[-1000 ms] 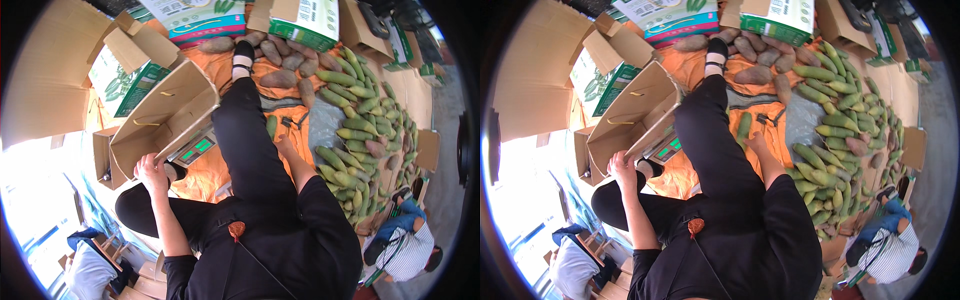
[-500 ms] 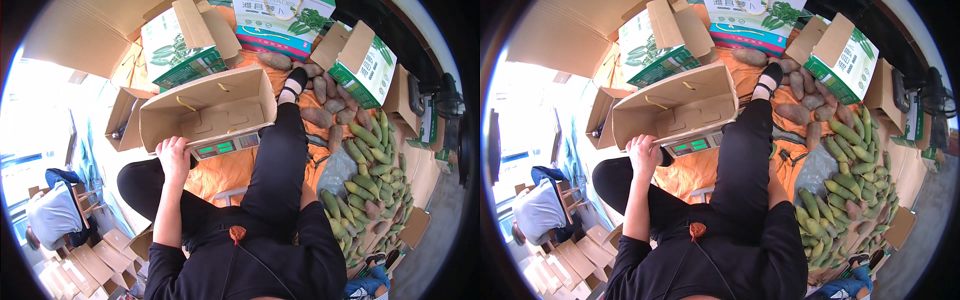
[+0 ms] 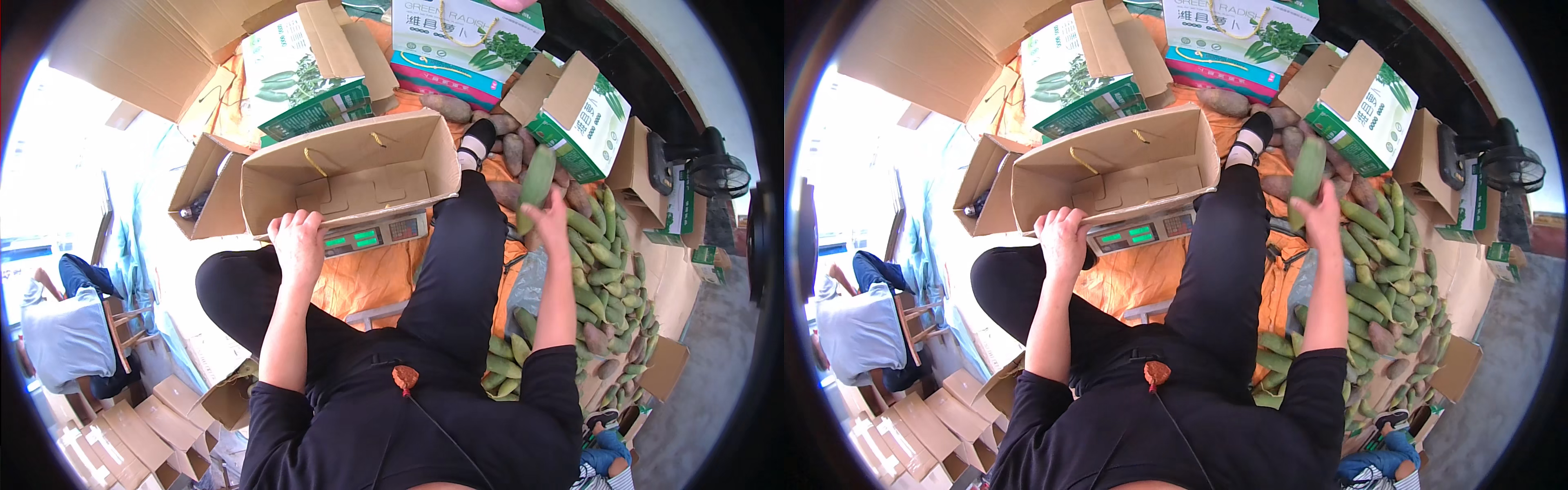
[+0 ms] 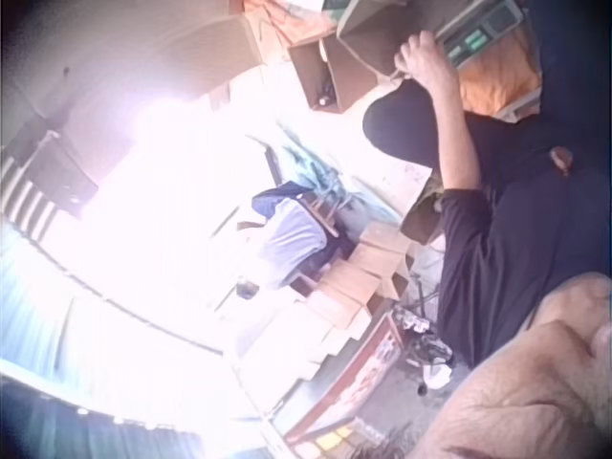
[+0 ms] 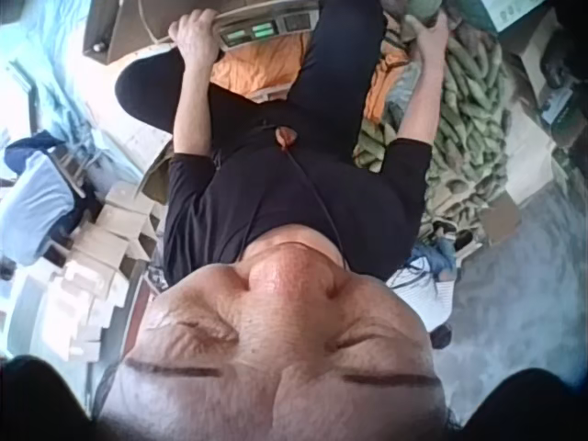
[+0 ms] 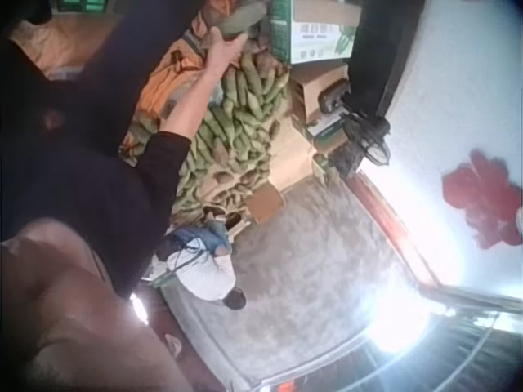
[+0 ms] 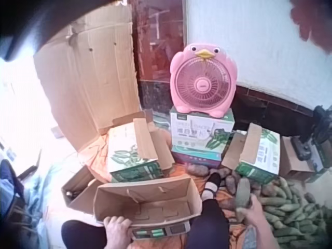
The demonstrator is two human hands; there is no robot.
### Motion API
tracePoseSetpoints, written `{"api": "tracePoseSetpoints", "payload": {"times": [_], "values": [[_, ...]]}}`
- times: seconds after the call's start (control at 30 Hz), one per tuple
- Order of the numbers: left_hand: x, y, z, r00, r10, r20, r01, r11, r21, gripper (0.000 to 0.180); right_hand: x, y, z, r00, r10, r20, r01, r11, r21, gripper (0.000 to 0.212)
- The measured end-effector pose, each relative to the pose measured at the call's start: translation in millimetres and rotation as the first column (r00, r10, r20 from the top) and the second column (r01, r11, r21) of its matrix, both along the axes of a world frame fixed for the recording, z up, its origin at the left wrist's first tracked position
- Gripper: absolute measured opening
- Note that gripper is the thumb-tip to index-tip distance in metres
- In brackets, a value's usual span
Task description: Weighing and packing green melons or similar produce into cardboard boxes.
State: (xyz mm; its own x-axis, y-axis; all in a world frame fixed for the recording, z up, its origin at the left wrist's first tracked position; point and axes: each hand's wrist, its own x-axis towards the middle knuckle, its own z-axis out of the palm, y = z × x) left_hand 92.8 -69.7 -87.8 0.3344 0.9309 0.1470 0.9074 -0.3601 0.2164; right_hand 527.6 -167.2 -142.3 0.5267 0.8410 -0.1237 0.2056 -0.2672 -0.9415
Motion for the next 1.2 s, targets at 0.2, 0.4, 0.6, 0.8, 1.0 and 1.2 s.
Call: {"api": "tracePoseSetpoints", "payload": {"times": [0.2,0.4,0.6,0.8,1.0,1.2], "values": [[-1.8,-0.1,-4.5,1.0,-0.024,-0.001,0.024,1.0,0.008,0.013,-71.1,69.4,158.7,0.961,0.274,0.022,-0.27,0.929,0.253,0.064],[-10.8,-4.1,-4.1,1.0,-0.02,-0.003,0.02,1.0,0.021,0.011,-168.1,124.7,170.1,0.667,0.481,0.569,-0.654,0.744,0.138,0.06],[-7.2,-5.1,-3.9,0.998,-0.062,0.0,0.062,0.998,0.021,0.012,-254.6,157.6,91.4,0.335,0.721,0.606,-0.72,0.611,-0.33,0.037],[-6.0,-6.3,-5.9,0.999,-0.023,-0.044,0.023,1.0,0.002,0.013,-298.3,158.8,30.1,0.296,0.835,0.463,-0.641,0.534,-0.552,0.028],[-4.1,-3.6,-14.8,0.996,-0.012,-0.093,0.014,1.0,0.023,0.014,-302.8,154.0,30.6,0.563,0.673,0.48,-0.658,0.716,-0.234,0.025],[-1.3,-7.5,-14.9,0.995,-0.076,-0.06,0.08,0.995,0.061,0.012,-270.0,107.8,115.6,0.71,0.551,0.438,-0.632,0.773,0.052,0.027]]}}
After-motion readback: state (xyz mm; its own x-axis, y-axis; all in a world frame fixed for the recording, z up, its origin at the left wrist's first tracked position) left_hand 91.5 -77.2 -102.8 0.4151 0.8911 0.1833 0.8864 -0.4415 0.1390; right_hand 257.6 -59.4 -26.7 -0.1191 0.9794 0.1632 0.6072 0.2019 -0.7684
